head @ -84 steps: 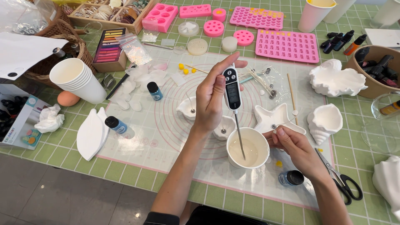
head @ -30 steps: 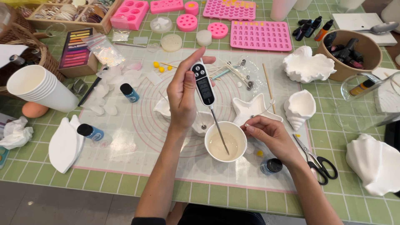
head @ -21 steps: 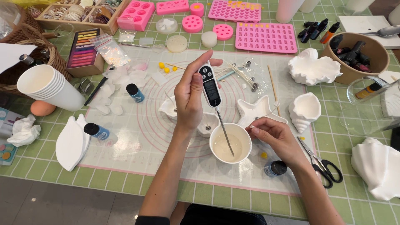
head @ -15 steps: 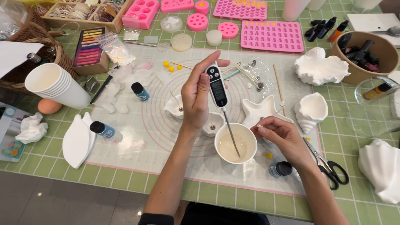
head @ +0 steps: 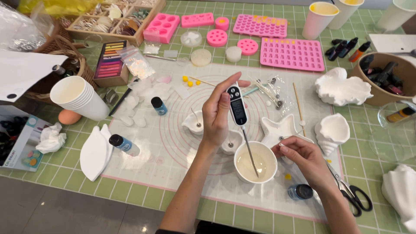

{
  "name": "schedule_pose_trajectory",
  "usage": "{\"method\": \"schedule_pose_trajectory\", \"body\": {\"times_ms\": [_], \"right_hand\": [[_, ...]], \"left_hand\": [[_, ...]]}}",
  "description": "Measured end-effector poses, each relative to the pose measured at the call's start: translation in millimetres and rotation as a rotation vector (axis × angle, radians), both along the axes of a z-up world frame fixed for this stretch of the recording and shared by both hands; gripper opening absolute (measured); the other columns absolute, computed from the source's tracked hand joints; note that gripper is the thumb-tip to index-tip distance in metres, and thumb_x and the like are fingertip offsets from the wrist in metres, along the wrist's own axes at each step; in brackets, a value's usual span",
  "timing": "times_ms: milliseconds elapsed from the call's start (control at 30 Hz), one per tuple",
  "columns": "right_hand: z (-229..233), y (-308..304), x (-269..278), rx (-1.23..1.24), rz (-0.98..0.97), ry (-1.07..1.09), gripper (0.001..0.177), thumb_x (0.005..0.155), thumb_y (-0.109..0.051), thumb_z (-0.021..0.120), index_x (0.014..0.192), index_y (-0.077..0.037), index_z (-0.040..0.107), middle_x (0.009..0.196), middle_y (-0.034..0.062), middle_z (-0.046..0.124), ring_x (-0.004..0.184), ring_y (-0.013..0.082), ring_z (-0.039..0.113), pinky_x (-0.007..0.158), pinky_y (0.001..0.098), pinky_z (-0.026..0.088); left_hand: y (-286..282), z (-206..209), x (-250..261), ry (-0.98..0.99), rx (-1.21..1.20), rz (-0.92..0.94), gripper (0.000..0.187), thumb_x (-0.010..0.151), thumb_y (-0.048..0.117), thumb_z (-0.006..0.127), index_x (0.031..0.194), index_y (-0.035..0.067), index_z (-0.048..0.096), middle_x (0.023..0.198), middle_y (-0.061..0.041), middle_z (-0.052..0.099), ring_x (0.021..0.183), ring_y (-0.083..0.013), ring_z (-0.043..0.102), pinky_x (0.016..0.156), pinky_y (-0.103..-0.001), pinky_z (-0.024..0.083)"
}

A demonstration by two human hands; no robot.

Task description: The recorder measures the temperature of melted wax, cleans a digital thermometer, and adds blue dye to a cup of wax.

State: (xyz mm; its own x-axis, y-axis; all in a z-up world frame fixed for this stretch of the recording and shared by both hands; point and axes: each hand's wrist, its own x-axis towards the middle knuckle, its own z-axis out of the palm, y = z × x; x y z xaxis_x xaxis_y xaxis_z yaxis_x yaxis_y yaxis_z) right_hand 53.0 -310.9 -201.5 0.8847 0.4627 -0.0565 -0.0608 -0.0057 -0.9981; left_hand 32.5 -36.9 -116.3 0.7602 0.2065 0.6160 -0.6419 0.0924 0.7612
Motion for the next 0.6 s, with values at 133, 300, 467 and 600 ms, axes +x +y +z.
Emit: {"method": "schedule_pose_trajectory", "body": {"times_ms": [133,300,467,600], "right_hand": [[6.6,0.6,-7.3,-0.05,-0.036,0.018,0.017,0.098,-0.013,0.063,0.106,0.001,0.069,0.103,0.0115,0.078,0.095,0.0181,0.072,0.089,0.0334,0.054],[1.6,-1.6,-3.9,0.035,-0.02,-0.008,0.017,0.098,-0.012,0.061,0.107,0.001,0.068,0.101,0.0124,0.078,0.094,0.0194,0.074,0.086,0.0348,0.057],[1.1,0.3,-2.4,0.026,-0.018,0.011,0.017,0.098,-0.011,0.063,0.106,0.002,0.068,0.101,0.0127,0.078,0.094,0.0201,0.073,0.087,0.0348,0.056],[0.2,-2.3,-2.4,0.027,-0.015,0.012,0.017,0.098,-0.013,0.062,0.106,0.001,0.068,0.1,0.0132,0.078,0.094,0.0204,0.074,0.086,0.0356,0.057]], "left_hand": [[-1.1,-2.2,-4.6,0.003,0.018,0.002,0.044,0.118,0.031,0.04,0.15,0.003,0.054,0.129,-0.009,0.071,0.089,-0.0057,0.063,0.083,-0.022,0.053],[-2.5,-1.2,-3.5,-0.028,0.066,0.045,0.044,0.119,0.031,0.04,0.149,0.003,0.056,0.128,-0.009,0.072,0.086,-0.0043,0.058,0.082,-0.021,0.05],[-1.5,0.3,-2.3,-0.027,0.076,0.059,0.043,0.118,0.03,0.04,0.147,0.002,0.056,0.127,-0.008,0.072,0.086,-0.0044,0.058,0.082,-0.021,0.05],[-2.4,-0.5,-3.8,0.0,0.065,0.06,0.042,0.117,0.028,0.041,0.146,0.002,0.057,0.126,-0.008,0.072,0.085,-0.0038,0.057,0.08,-0.021,0.049]]}}
